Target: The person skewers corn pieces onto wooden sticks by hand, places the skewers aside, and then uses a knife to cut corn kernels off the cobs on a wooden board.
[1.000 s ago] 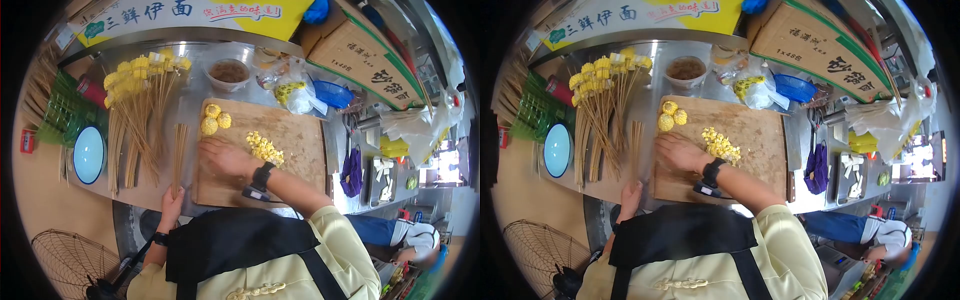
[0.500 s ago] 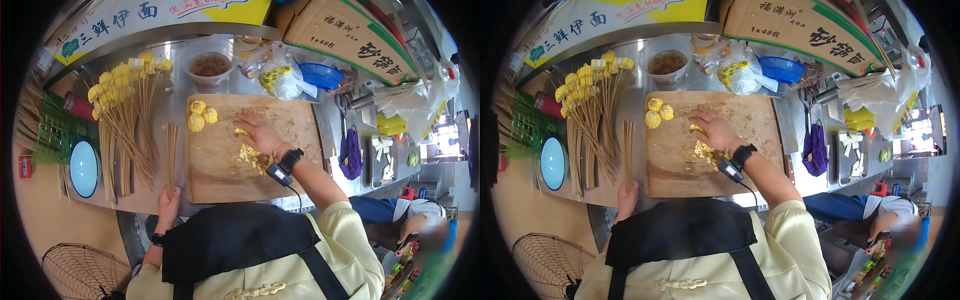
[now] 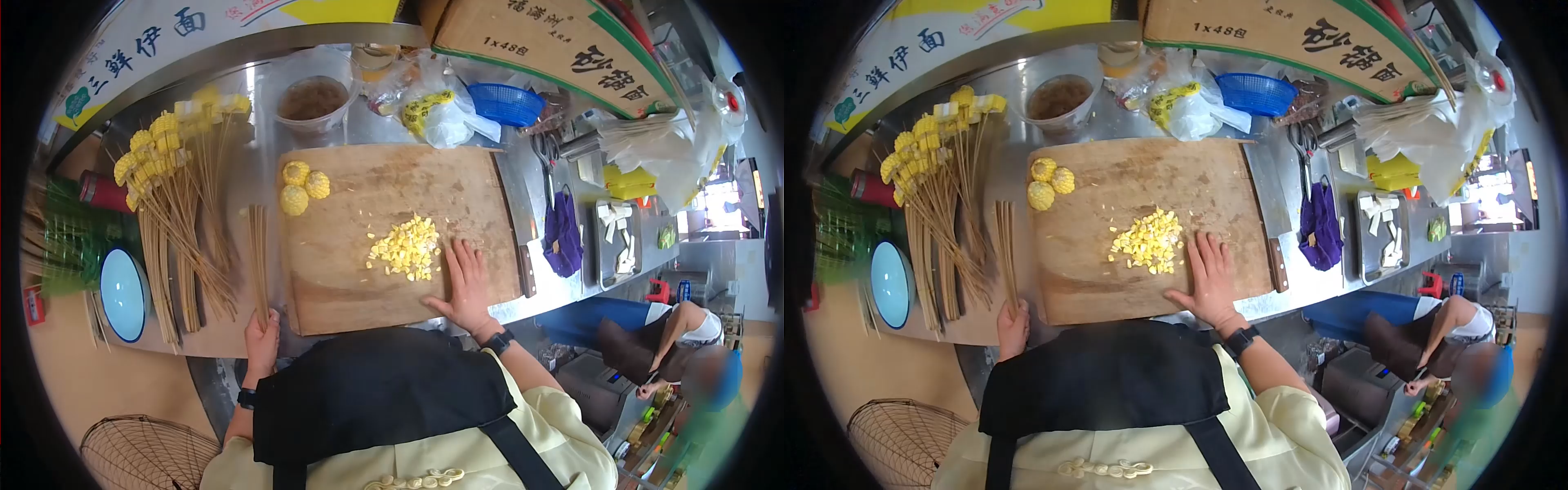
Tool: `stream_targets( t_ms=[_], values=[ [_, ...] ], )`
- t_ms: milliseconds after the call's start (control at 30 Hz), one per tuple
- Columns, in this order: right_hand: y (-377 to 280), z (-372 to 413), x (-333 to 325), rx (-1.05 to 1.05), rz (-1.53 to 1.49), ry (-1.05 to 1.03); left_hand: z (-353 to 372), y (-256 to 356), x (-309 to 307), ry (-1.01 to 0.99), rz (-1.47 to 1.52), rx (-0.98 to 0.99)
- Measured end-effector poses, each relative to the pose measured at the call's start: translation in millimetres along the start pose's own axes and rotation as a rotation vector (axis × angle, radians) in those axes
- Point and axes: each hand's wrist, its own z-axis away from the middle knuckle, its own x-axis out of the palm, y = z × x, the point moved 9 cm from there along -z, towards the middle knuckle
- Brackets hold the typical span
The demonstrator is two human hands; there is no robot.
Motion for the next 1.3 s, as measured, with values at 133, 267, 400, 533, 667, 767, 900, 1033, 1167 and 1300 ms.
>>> stream_targets(
  t_ms=[133, 267, 400, 533, 667, 767, 900, 1033, 1167, 1300],
  values=[
    [-24, -40, 4, -0.057, -0.083, 0.029, 1, 1, 0, 0.005, -0.008, -0.02],
    [-39, -76, 15, -0.156, -0.209, 0.041, 0, 0, -1, 0.022, -0.012, -0.01],
    [-65, -88, 10, -0.313, -0.212, 0.106, 1, 3, 1, 0.004, 0.01, 0.029],
    [-115, -79, 20, -0.597, -0.107, 0.038, 1, 5, 1, 0.017, -0.006, 0.021],
    [-110, -86, 32, -0.64, 0.06, 0.076, 1, 6, 3, 0.018, -0.001, 0.004],
    [-84, -100, 35, -0.505, 0.119, 0.065, 2, 6, 2, 0.024, 0.007, -0.005],
    [-60, -97, -9, -0.367, -0.154, 0.147, 2, 3, 0, 0.054, -0.024, -0.032],
    [-1, -55, -45, -0.001, -0.243, 0.24, 3, 4, 1, 0.049, -0.008, -0.03],
    [23, -18, -13, 0.088, 0.002, 0.127, 0, -1, 0, 0.043, -0.007, -0.033],
    [-3, -39, -7, 0.059, -0.056, 0.162, -2, -2, -1, 0.014, 0.012, -0.03]
  ],
)
